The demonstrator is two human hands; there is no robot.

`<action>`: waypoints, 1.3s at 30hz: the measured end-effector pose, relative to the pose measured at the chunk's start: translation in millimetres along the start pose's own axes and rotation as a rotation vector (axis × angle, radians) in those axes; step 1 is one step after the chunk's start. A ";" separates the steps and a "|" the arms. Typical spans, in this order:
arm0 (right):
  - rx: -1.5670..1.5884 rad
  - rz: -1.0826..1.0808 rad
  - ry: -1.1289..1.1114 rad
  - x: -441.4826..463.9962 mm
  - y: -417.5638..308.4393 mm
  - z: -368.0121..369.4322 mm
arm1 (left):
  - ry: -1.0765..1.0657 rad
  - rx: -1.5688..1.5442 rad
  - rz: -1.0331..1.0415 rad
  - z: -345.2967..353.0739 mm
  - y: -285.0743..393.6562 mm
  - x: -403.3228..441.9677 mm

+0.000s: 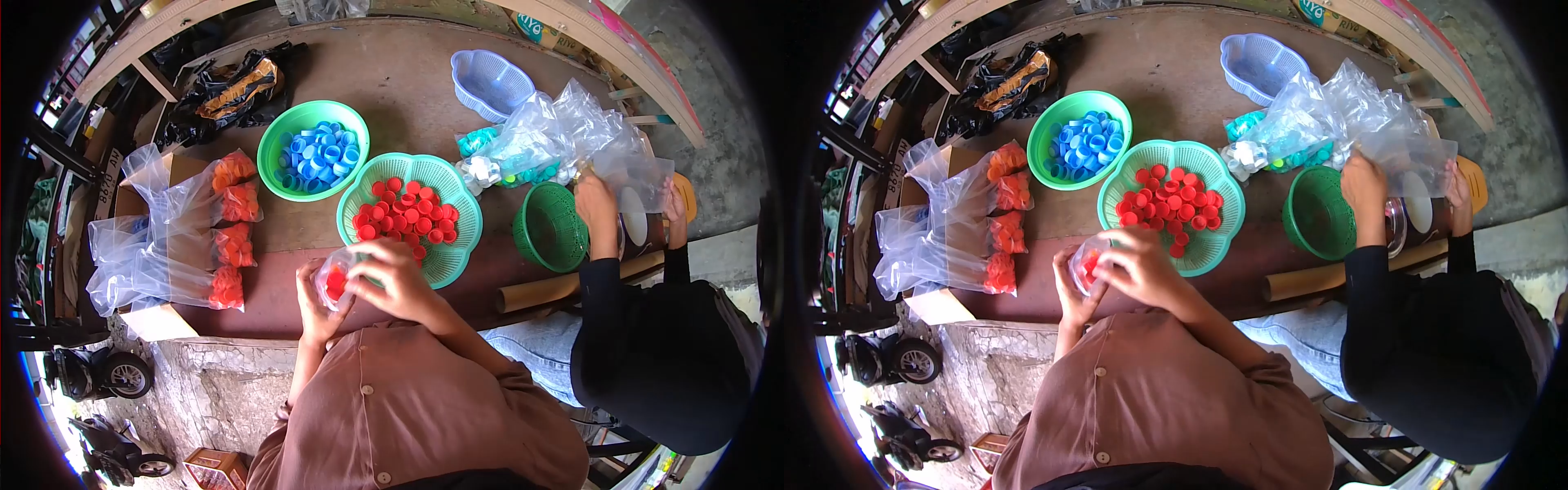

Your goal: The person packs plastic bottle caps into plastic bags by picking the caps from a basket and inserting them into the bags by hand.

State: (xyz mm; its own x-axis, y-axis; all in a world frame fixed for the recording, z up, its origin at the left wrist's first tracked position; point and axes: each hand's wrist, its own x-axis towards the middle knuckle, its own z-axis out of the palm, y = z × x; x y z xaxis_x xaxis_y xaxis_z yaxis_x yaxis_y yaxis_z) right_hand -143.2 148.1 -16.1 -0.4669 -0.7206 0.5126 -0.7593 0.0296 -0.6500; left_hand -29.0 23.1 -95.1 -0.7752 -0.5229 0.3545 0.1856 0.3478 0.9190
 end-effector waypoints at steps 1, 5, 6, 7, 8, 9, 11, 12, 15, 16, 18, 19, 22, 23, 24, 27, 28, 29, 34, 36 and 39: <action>-0.007 0.092 0.088 -2.7 13.4 -2.7 | 0.015 0.030 0.003 0.3 0.2 0.8; -0.474 0.679 -0.213 -43.8 84.1 -8.4 | 0.030 0.076 -0.006 1.3 4.3 1.5; -0.602 0.847 -0.430 -46.2 88.1 -8.8 | 0.021 0.084 -0.001 1.4 4.5 1.8; -0.690 0.887 -0.484 -46.4 89.0 -5.3 | 0.021 0.081 0.003 1.3 4.2 2.4; -0.693 0.886 -0.481 -49.8 93.8 -2.2 | 0.006 0.097 0.023 0.9 3.9 2.0; -0.681 0.891 -0.479 -51.1 97.3 0.7 | -0.008 0.113 0.043 0.7 3.6 1.8; -0.664 0.896 -0.467 -53.3 102.8 2.3 | 0.003 0.096 0.039 0.9 4.1 1.3; -0.663 0.893 -0.465 -49.7 99.2 -0.5 | 0.008 0.079 0.030 0.4 4.2 0.9; -0.641 0.963 -0.536 -43.3 86.0 -13.7 | 0.016 0.078 0.017 -0.3 2.1 0.5; -0.552 0.885 -0.425 -46.5 81.3 -17.9 | 0.018 0.081 0.018 -0.3 2.3 0.6; -0.460 0.799 -0.316 -37.4 67.9 -21.6 | 0.012 0.039 0.012 0.3 3.0 1.8; -0.206 0.579 -0.136 -26.2 54.7 -20.2 | 0.014 0.043 0.011 0.2 2.1 1.9; 0.105 0.169 0.081 1.0 5.9 -11.4 | -0.008 0.105 0.000 0.4 1.6 0.5; 0.093 0.091 0.094 1.0 0.2 -1.4 | -0.008 0.069 -0.013 0.7 4.2 1.2; 0.126 0.087 0.015 0.6 -6.6 4.8 | -0.007 0.033 -0.026 0.1 5.7 1.4; -0.156 -0.037 -0.039 -1.3 -9.2 18.0 | -0.007 0.052 0.026 -3.3 4.1 1.8; -0.154 -0.040 -0.039 0.2 -9.1 14.6 | -0.009 0.053 0.056 -4.6 4.1 2.4; -0.133 0.002 0.017 1.6 -5.7 7.2 | -0.001 0.047 0.035 -4.6 4.5 3.0; -0.354 0.467 0.084 -35.8 81.0 -21.3 | 0.031 0.039 0.022 -7.2 4.1 5.1; -0.438 0.593 -0.211 -58.3 99.1 -23.6 | 0.158 -0.088 -0.166 -19.1 -13.3 9.8; -0.412 0.603 -0.273 -66.7 99.1 -18.2 | 0.232 -0.380 -0.349 -49.4 -19.8 38.7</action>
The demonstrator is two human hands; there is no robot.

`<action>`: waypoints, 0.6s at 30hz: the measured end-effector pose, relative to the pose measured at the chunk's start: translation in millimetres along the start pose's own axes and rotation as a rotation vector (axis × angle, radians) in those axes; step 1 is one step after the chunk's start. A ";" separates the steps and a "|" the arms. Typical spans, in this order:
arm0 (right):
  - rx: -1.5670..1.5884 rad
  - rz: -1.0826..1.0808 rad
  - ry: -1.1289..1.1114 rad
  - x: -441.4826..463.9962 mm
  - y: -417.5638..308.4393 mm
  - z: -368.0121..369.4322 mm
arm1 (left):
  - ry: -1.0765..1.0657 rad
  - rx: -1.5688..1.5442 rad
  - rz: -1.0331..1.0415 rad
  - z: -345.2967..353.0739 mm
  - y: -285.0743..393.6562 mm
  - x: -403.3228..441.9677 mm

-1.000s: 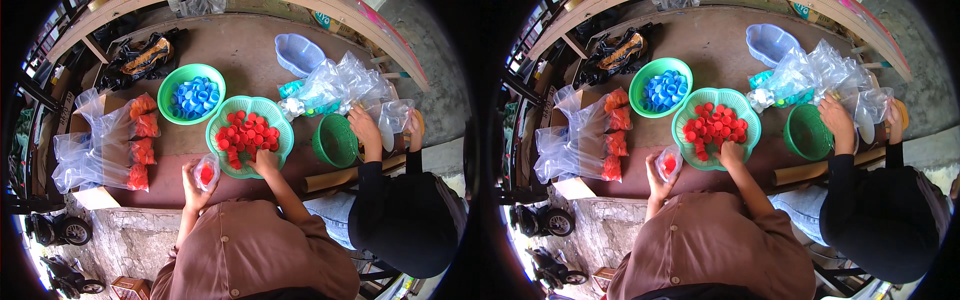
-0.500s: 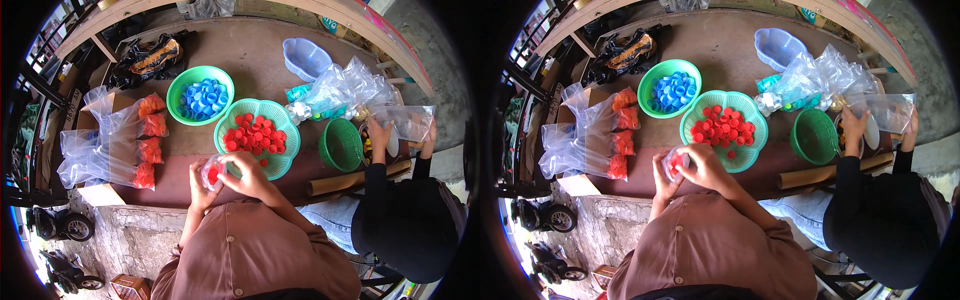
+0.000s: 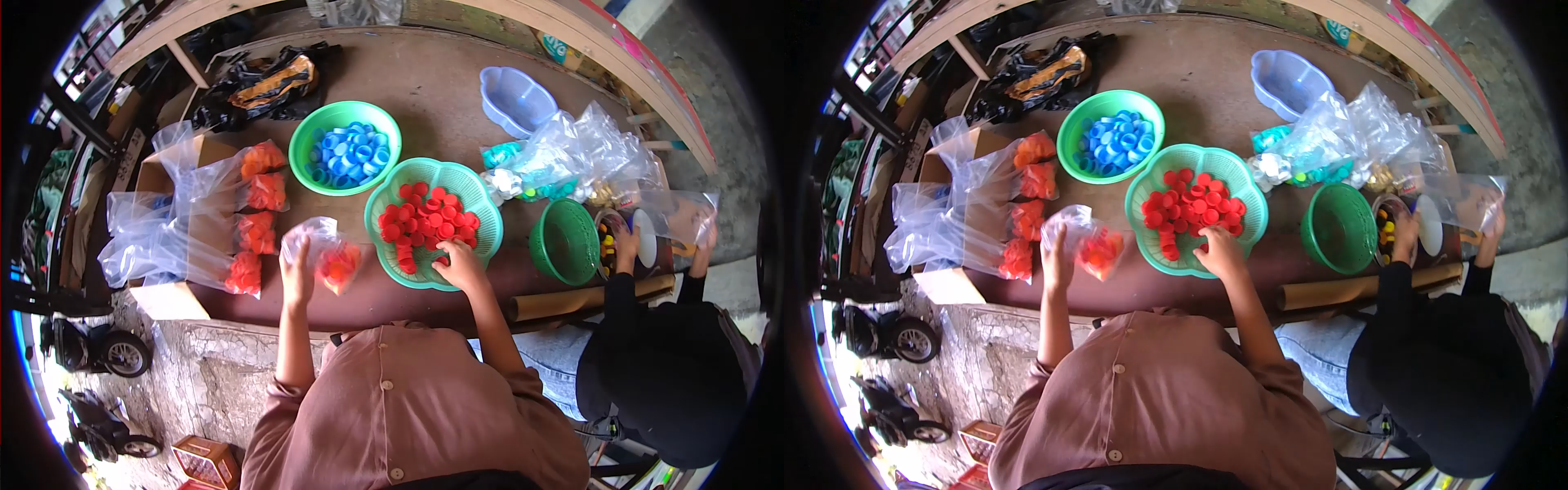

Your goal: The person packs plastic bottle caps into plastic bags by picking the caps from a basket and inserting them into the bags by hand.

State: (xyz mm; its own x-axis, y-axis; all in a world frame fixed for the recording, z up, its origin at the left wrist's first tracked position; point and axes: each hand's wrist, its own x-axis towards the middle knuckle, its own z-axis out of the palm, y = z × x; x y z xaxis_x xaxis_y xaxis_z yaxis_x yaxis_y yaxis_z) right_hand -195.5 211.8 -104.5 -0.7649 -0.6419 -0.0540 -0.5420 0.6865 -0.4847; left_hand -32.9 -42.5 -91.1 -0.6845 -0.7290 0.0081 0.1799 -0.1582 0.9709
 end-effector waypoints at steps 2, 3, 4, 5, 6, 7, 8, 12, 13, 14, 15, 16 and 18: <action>-0.003 -0.039 0.018 1.3 -2.7 2.2 | -0.029 0.036 0.033 -11.6 22.9 15.0; 0.007 -0.059 0.022 6.3 -12.4 -0.8 | -0.083 0.119 0.118 -15.0 35.4 24.1; 0.219 -0.040 0.025 11.2 -24.6 -9.1 | -0.066 -0.200 -0.088 -4.7 62.3 34.5; 0.428 -0.021 0.024 15.5 -37.6 -19.6 | -0.041 -0.158 -0.103 8.2 93.1 38.8; 0.419 -0.196 0.133 23.4 -56.8 -30.2 | -0.161 -0.032 -0.028 19.3 121.6 47.0; 0.409 -0.367 0.246 34.1 -81.0 -43.2 | -0.337 0.035 -0.022 28.9 147.1 53.9; 0.496 -0.496 0.267 42.5 -106.0 -62.3 | -0.471 0.090 0.045 37.2 165.4 63.3; 0.694 -0.764 0.259 74.3 -187.5 -116.8 | -0.583 0.501 0.396 77.3 225.8 74.8; 0.692 -0.772 0.267 83.3 -192.7 -122.4 | -0.637 0.481 0.363 80.9 233.0 83.4; 0.888 -0.592 0.113 92.0 -196.9 -127.9 | -0.702 0.306 0.349 80.5 229.6 98.7; 1.071 -0.402 -0.046 99.3 -201.0 -132.2 | -0.619 0.162 0.437 80.8 224.8 98.7; 1.109 -0.416 0.130 106.1 -203.7 -133.2 | -0.640 0.055 0.376 76.3 214.8 102.8; 1.194 -0.552 0.429 130.8 -202.7 -122.3 | -0.733 0.068 0.246 62.0 177.7 124.0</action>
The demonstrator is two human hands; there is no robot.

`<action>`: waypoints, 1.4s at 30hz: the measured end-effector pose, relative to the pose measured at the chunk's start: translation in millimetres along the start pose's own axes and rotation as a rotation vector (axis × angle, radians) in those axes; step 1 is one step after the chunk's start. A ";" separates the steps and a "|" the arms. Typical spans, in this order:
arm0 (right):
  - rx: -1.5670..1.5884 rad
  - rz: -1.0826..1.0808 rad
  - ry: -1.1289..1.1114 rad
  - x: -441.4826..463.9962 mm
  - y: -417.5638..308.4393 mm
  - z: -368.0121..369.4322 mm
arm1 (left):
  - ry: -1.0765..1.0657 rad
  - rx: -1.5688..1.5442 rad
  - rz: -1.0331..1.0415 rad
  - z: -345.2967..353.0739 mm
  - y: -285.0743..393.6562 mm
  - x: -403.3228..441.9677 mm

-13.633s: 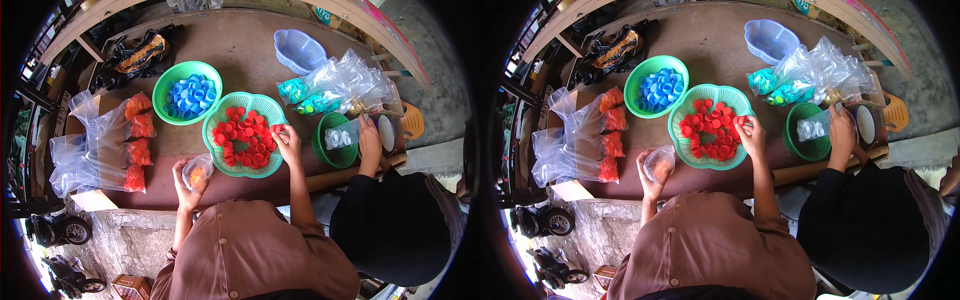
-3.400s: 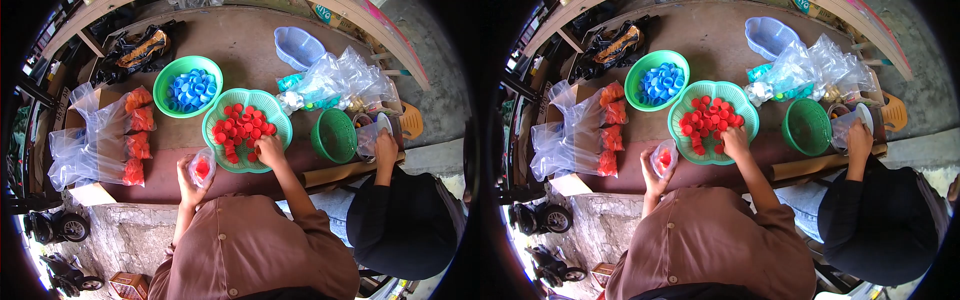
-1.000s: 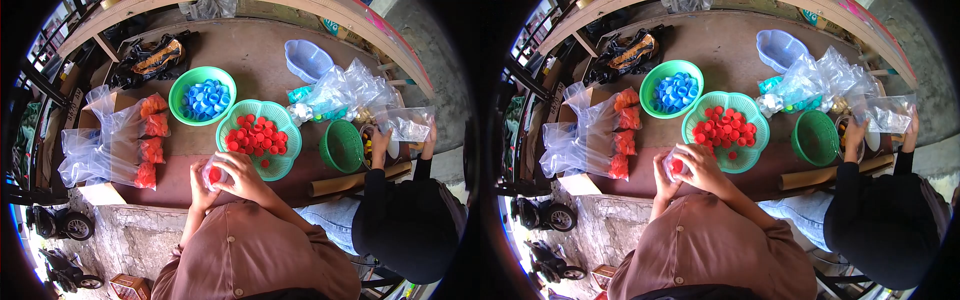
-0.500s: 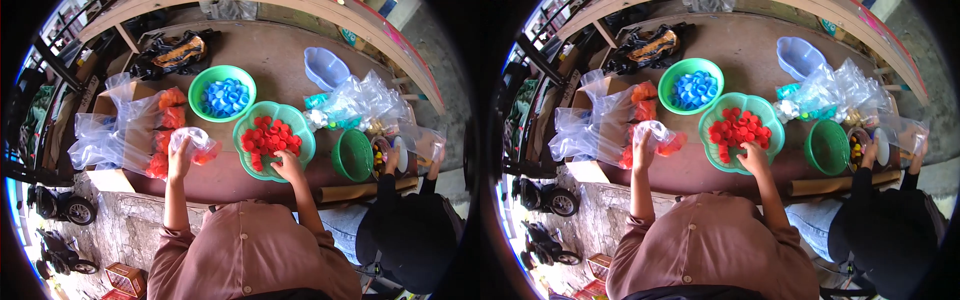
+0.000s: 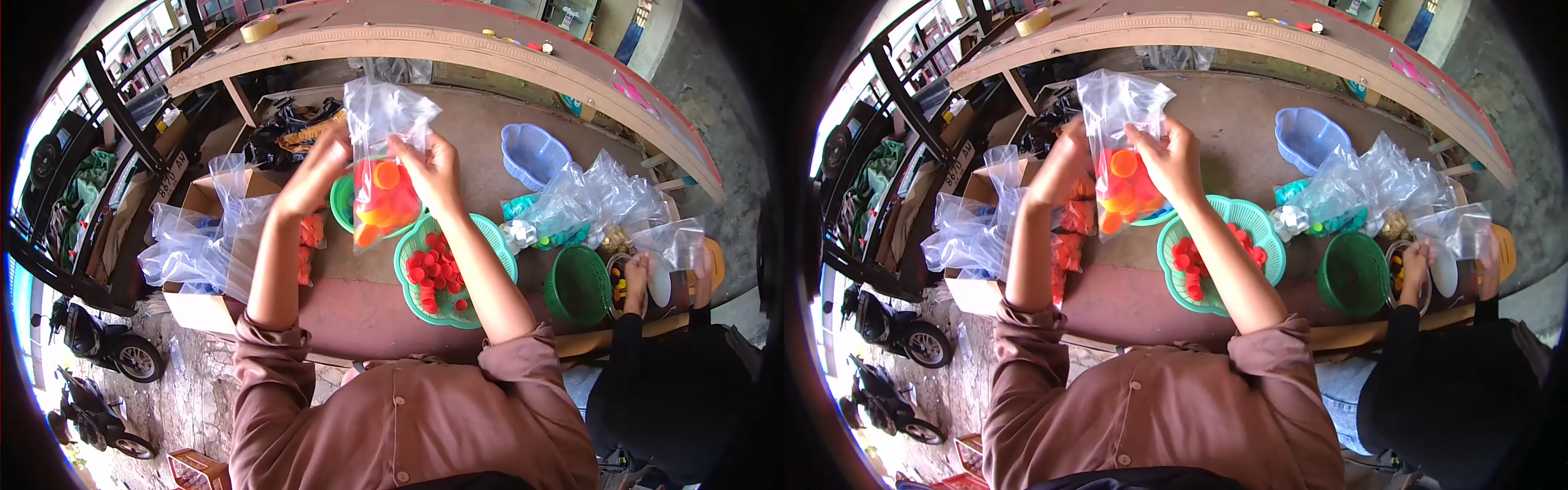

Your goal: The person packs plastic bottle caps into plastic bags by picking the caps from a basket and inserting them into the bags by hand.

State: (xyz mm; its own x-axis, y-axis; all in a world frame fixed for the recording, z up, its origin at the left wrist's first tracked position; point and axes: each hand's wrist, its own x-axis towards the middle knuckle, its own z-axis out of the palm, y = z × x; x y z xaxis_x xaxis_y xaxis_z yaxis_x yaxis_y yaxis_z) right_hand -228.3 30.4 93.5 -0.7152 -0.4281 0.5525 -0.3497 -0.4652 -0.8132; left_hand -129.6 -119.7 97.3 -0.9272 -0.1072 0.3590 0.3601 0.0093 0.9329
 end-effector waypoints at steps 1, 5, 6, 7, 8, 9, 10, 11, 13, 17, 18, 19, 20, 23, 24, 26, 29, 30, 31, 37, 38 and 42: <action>-0.002 -0.004 0.001 0.8 0.9 -0.9 | 0.046 0.139 0.019 13.4 -4.5 -2.0; -0.257 -0.060 -0.074 0.7 11.7 -13.7 | 0.126 0.097 -0.156 33.4 -13.0 -10.1; -0.291 -0.010 -0.096 2.8 15.3 -21.3 | 0.175 0.023 -0.232 31.4 -18.7 -9.3; -0.325 0.038 -0.119 4.9 19.7 -26.9 | 0.174 0.020 -0.230 29.5 -26.0 -9.6; -0.186 0.017 -0.121 5.5 25.3 -30.3 | 0.141 0.034 -0.240 27.7 -34.4 -10.3; -0.188 0.018 -0.121 3.7 21.7 -32.0 | 0.108 0.048 -0.252 29.2 -35.3 -11.2; -0.201 0.071 -0.153 1.5 17.9 -34.7 | 0.159 0.025 -0.183 40.1 -31.2 -13.8; -0.214 0.125 -0.184 0.0 14.9 -35.8 | 0.160 0.023 -0.184 41.5 -39.0 -15.7; -0.263 0.068 -0.162 -3.3 21.7 -36.0 | 0.118 -0.205 -0.162 45.3 -53.5 -20.4; -0.293 0.012 -0.013 -20.4 30.2 -35.5 | 0.088 -0.243 -0.211 49.5 -83.2 -34.2; -0.391 -0.011 -0.060 -23.3 29.4 -39.7 | 0.091 -0.244 -0.211 54.3 -80.3 -36.7; -0.489 -0.037 -0.109 -24.4 29.1 -41.6 | 0.147 -0.509 -0.257 59.1 -73.9 -38.7; -0.426 -0.079 -0.050 -26.2 35.3 -42.0 | 0.203 -0.775 -0.300 61.3 -70.3 -40.7; -0.233 -0.146 0.228 -32.2 52.4 -39.7 | 0.113 -0.462 -0.270 77.8 -71.0 -52.3; -0.241 -0.064 0.234 -36.7 55.7 -42.7 | 0.120 -0.485 -0.390 81.4 -80.0 -60.9; -0.204 -0.043 0.263 -47.1 80.1 -51.7 | 0.117 -0.411 -0.382 82.4 -101.9 -67.0; -0.024 0.266 0.133 -69.1 108.2 -79.0 | 0.096 -0.315 -0.454 83.4 -121.0 -86.6; 0.129 0.458 0.107 -76.3 95.2 -77.1 | 0.049 -0.394 -0.451 83.9 -124.6 -95.3; 0.284 0.648 0.084 -85.0 80.0 -74.2 | 0.000 -0.471 -0.446 83.0 -128.6 -101.8; 0.177 0.611 -0.087 -112.5 45.3 -48.3 | 0.136 -0.332 -0.393 84.5 -107.2 -113.5; 0.125 0.533 -0.166 -114.5 47.9 -52.5 | 0.156 -0.220 -0.396 83.5 -107.5 -118.0; -0.400 0.523 -0.336 -131.5 45.5 -94.3 | 0.305 -0.017 -0.395 74.8 -123.0 -149.9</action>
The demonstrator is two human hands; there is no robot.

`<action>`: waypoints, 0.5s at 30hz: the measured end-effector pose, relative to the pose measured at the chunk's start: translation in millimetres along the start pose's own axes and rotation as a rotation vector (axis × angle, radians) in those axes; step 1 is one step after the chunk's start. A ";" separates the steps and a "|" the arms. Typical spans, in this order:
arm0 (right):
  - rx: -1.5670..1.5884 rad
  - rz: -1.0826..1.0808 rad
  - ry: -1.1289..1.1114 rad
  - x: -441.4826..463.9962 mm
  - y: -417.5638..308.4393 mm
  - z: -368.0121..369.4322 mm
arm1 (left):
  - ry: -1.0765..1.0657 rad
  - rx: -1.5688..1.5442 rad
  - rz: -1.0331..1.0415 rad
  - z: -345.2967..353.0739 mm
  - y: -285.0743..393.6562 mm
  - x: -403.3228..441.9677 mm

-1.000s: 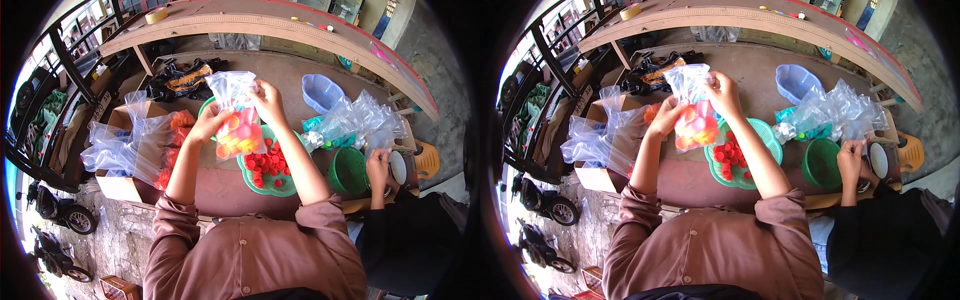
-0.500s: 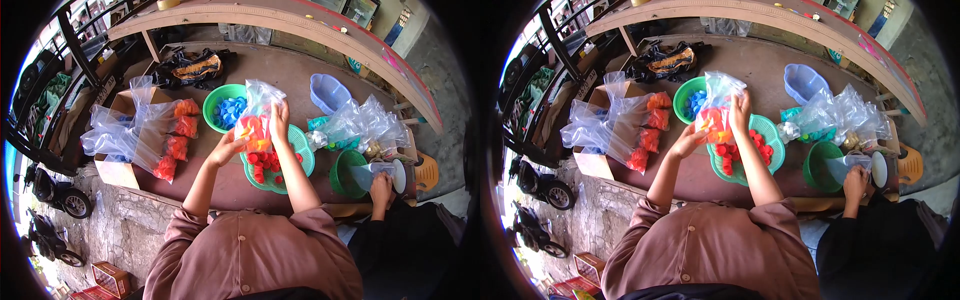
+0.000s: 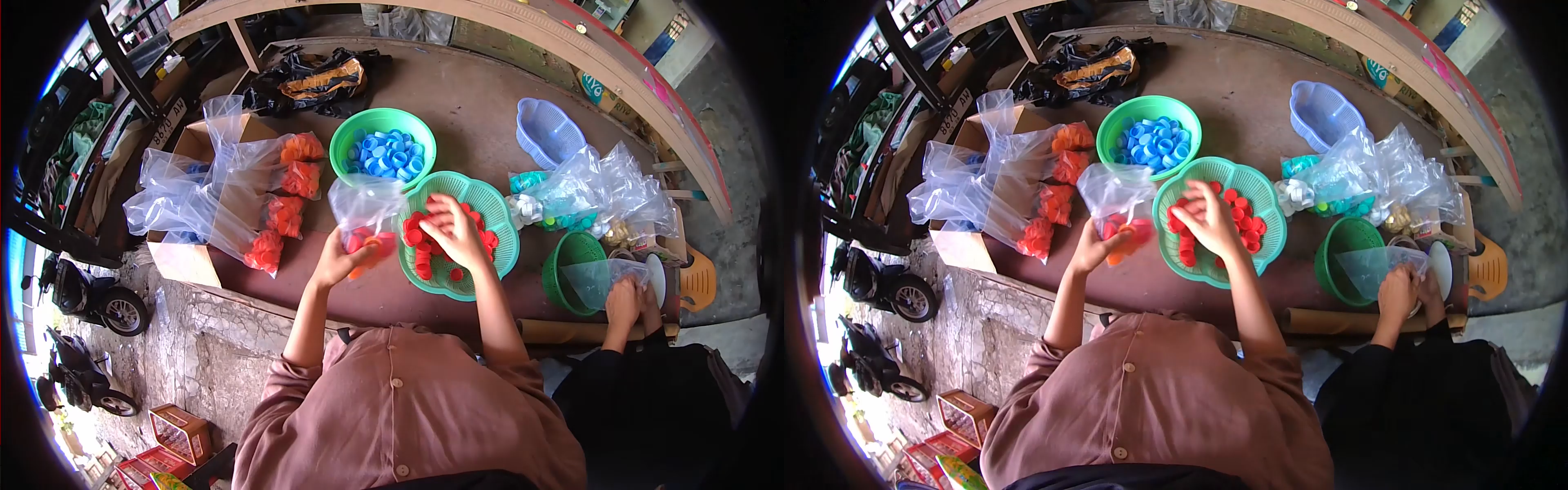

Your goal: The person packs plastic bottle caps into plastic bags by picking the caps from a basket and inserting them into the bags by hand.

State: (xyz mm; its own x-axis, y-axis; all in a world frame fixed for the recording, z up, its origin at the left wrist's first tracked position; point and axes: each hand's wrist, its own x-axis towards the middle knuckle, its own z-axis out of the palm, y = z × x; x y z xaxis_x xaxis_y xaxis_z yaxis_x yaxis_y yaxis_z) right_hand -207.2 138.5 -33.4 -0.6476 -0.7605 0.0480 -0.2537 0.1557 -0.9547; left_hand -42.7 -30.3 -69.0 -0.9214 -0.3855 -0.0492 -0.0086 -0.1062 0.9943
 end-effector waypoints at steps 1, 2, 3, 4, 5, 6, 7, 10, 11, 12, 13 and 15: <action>-0.266 0.052 0.053 -6.1 23.9 -8.7 | 0.103 -0.025 -0.035 -3.7 -12.5 -4.5; -0.524 0.051 0.056 -16.9 52.3 -16.3 | 0.152 -0.014 0.054 -6.0 -28.8 -5.6; -0.780 0.049 0.055 -28.8 74.1 -20.4 | 0.154 -0.016 0.049 -8.1 -39.4 -7.2; -0.831 0.156 -0.008 -37.0 80.6 -22.0 | 0.190 0.019 0.014 -9.7 -47.8 -9.0; -0.880 0.265 -0.070 -43.4 86.2 -22.3 | 0.223 0.055 -0.021 -11.4 -56.5 -10.1; -0.879 0.268 -0.072 -48.0 86.6 -19.5 | 0.222 0.055 -0.024 -13.6 -68.8 -9.4; -0.903 0.293 -0.058 -50.8 86.1 -16.2 | 0.258 -0.028 -0.065 -14.7 -78.3 -7.1; -0.921 0.318 -0.054 -51.7 99.0 -15.6 | 0.331 -0.318 -0.133 -10.7 -81.0 -5.7; -0.912 0.314 -0.061 -50.8 104.1 -16.2 | 0.367 -0.522 -0.154 -9.5 -78.2 -4.6; -0.912 0.313 -0.062 -51.2 104.0 -16.7 | 0.350 -0.534 -0.176 -14.4 -87.2 -1.5; -0.871 0.278 -0.053 -52.2 103.5 -16.8 | 0.352 -0.534 -0.175 -21.0 -95.0 0.7; -0.832 0.241 -0.044 -52.6 104.2 -18.9 | 0.315 -0.285 -0.152 -28.8 -99.1 4.0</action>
State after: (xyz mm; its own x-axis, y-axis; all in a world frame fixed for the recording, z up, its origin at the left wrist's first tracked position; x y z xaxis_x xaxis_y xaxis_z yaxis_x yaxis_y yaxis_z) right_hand -213.2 206.7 -129.9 -0.7275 -0.6682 -0.1560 -0.5673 0.7136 -0.4110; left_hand -34.3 -47.8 -170.5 -0.7544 -0.6014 -0.2630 0.0135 -0.4147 0.9098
